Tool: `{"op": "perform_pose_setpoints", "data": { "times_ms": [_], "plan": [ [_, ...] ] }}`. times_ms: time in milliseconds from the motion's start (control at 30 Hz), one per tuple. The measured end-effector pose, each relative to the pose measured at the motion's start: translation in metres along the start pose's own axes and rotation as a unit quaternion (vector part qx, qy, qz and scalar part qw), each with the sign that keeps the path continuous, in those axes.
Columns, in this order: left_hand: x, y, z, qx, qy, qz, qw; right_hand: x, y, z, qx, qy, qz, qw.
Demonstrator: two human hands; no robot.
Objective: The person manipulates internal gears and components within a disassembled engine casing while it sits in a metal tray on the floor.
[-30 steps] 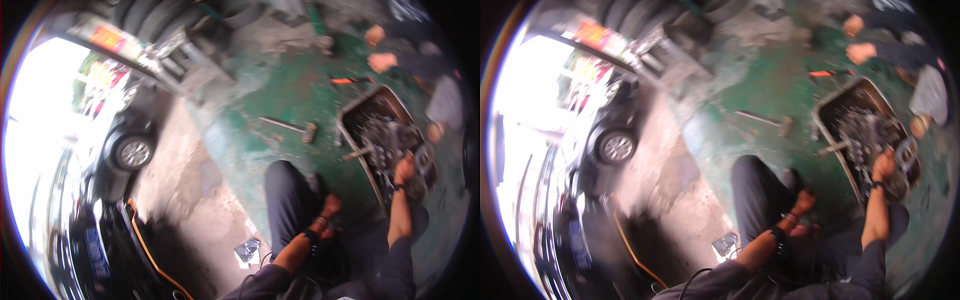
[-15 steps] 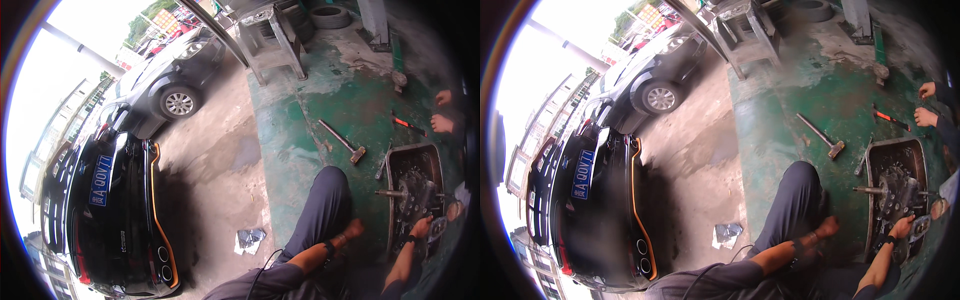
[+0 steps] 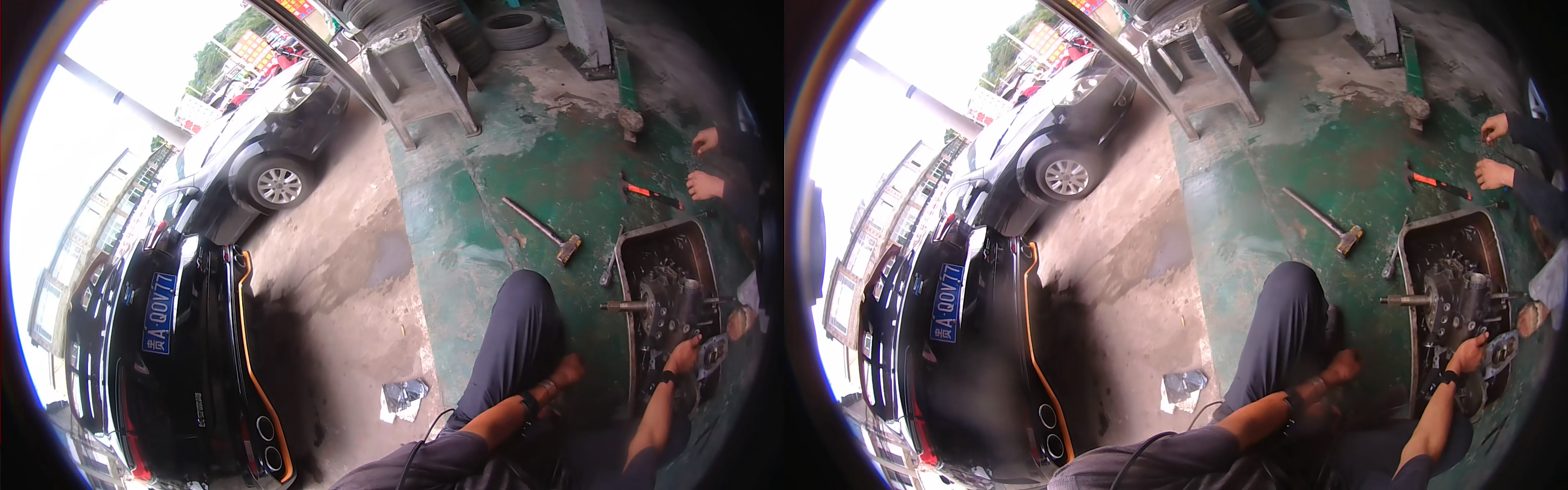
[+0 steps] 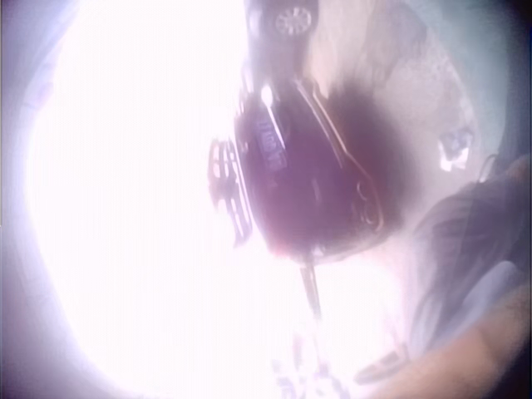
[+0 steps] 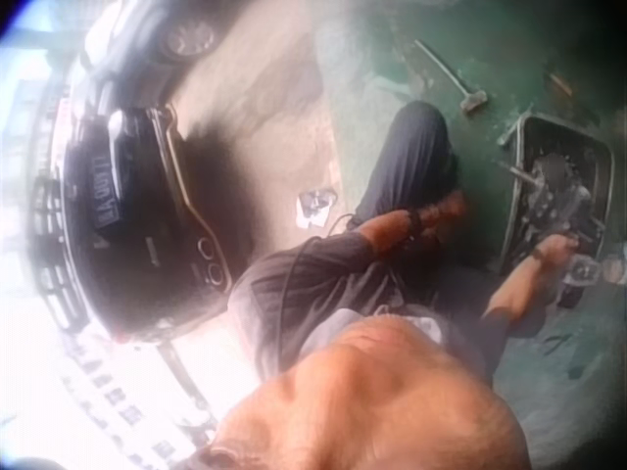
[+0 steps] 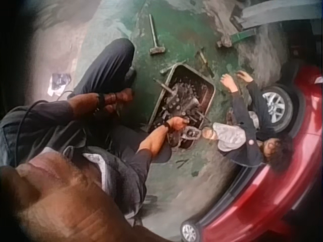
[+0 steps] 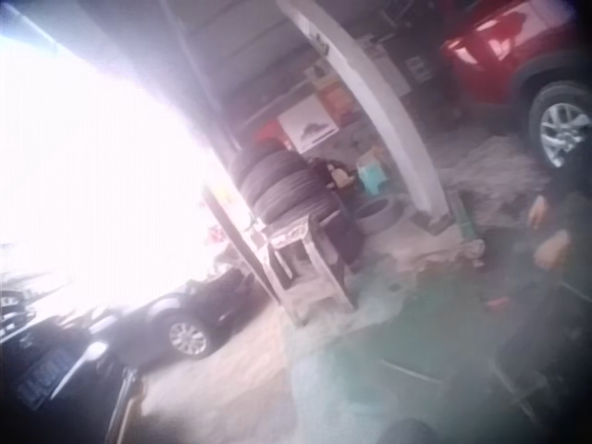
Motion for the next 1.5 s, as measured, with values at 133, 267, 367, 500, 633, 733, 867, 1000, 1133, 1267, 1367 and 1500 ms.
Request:
{"op": "perform_pose_setpoints", "data": {
  "times_ms": [133,267,367,500,633,733,867,1000,1133,1267,1367,1500],
  "plan": [
    [0.001,-0.015,-0.002,-0.005,0.027,0.006,1.0,0.019,-0.023,-0.001,0.001,-0.019,-0.018,1.0],
    [0.0,-0.009,0.001,0.015,0.032,0.057,0.998,0.015,-0.02,-0.007,0.008,-0.004,-0.034,0.999],
    [0.002,-0.009,0.0,0.057,0.06,0.064,0.995,0.013,-0.018,-0.008,0.01,0.003,-0.032,0.999],
    [0.002,-0.015,-0.001,0.042,0.064,0.065,0.995,0.022,-0.027,-0.006,0.019,-0.002,-0.039,0.999],
    [0.002,0.0,-0.001,0.025,0.056,0.095,0.994,0.014,-0.014,-0.007,0.005,0.011,-0.025,1.0],
    [0.004,-0.005,-0.005,0.033,0.085,0.074,0.993,0.019,-0.02,-0.006,-0.01,0.012,-0.035,0.999],
    [0.003,0.002,-0.008,-0.009,0.058,0.04,0.998,0.013,-0.015,-0.003,-0.002,0.003,-0.036,0.999],
    [0.001,0.004,-0.015,-0.001,0.05,0.016,0.999,0.012,-0.015,0.003,0.0,-0.002,-0.026,1.0],
    [-0.004,0.008,-0.017,0.009,0.115,0.069,0.991,0.011,-0.022,0.003,-0.011,-0.019,-0.03,0.999],
    [-0.005,0.05,-0.041,0.174,-0.198,-0.291,0.92,-0.001,0.003,0.004,0.001,-0.011,-0.009,1.0],
    [-0.007,0.051,-0.059,0.0,0.085,-0.066,0.994,0.01,-0.037,0.022,-0.011,-0.061,-0.033,0.998],
    [0.001,0.066,-0.014,0.114,0.084,0.012,0.99,-0.034,0.028,0.031,0.04,-0.023,-0.022,0.999]
  ]
}}
Point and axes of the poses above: each hand's wrist, its own x-axis towards the middle knuckle, its own z-axis out of the back of the hand, y = z × x, the point moved 4 cm from there along x, towards the middle knuckle, and after that the axes turned 6 degrees about -y, right-handed, at the moved point
